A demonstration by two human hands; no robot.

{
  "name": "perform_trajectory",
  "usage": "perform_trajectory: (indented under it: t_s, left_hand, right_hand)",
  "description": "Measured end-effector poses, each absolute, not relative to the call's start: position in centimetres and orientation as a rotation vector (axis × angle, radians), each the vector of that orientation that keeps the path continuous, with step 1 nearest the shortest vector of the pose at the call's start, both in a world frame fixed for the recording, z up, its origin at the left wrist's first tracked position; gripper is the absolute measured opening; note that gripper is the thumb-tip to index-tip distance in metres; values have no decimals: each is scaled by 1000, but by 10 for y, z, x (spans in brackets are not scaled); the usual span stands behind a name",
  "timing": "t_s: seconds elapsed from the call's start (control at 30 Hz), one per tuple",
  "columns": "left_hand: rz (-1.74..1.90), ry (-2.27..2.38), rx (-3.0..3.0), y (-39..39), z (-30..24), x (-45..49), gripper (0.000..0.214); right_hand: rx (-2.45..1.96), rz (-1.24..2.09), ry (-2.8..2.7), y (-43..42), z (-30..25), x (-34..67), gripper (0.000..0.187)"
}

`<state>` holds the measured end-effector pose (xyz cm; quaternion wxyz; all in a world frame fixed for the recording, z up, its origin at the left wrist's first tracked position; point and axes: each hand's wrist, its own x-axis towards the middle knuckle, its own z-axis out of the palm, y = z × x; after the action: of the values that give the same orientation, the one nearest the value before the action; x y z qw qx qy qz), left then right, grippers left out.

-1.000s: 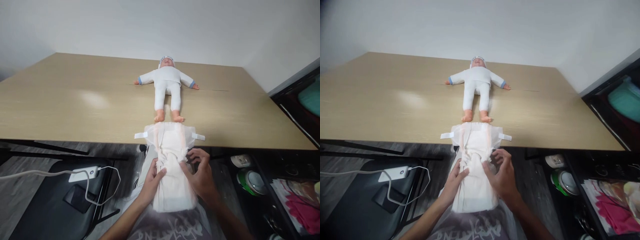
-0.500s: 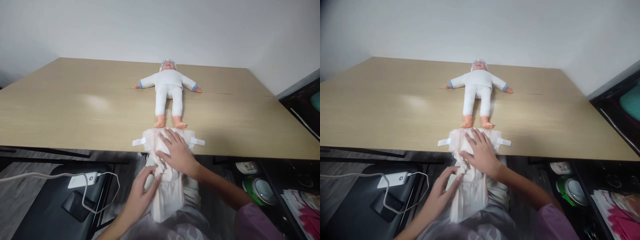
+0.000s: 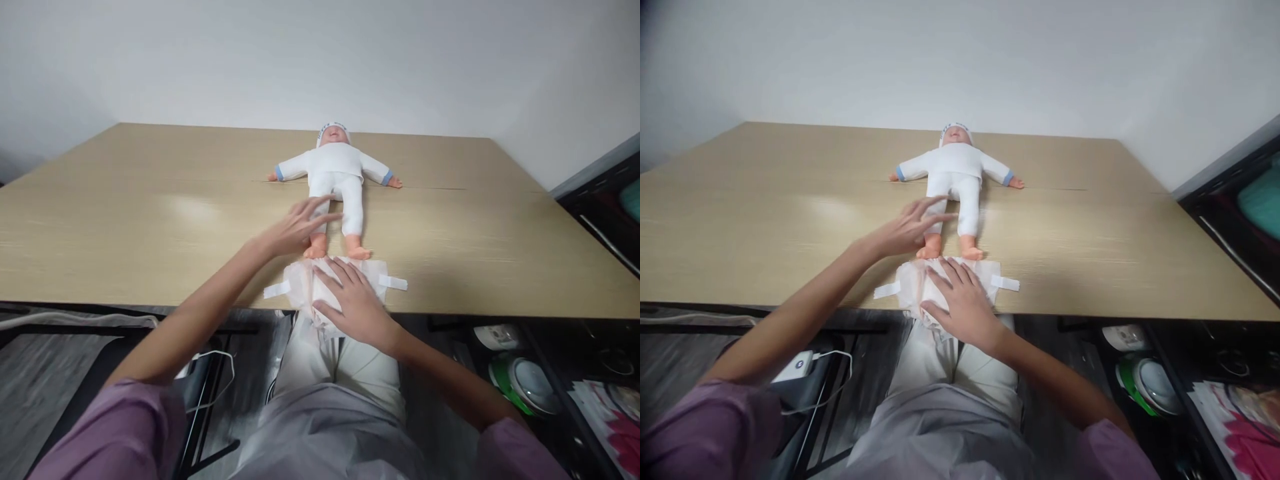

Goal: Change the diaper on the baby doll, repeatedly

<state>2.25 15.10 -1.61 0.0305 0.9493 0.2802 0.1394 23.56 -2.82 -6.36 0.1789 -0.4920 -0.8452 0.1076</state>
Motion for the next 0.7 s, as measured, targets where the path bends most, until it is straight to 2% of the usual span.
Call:
perform_trajectory:
  t_s: [0.1,0.17,0.33,0.4,0.53,0.7]
  left_hand:
    - [177,424,2942,175,-6,43,103]
    - [208,301,2885,182,-5,55,97]
    - [405,91,2813,181,-12,79,39]
    - [447,94,2809,181,-13,84,28]
    - [587,118,2706,187,5,89,28]
    - [845,312,2487,201,55,89,46]
  right_hand:
    - [-1387,310,-2390,-28,-62,236,71]
    - [-1381,321,-2387,-27,-62,236,71]
    - [-1356,360,-2403,-27,-62,238,73]
    - [-1355,391,-2415,-26,-60,241,73]
    - [-1365,470,-2457,-17,-57,247,74]
    - [-1333,428,-2491,15,-61,252,72]
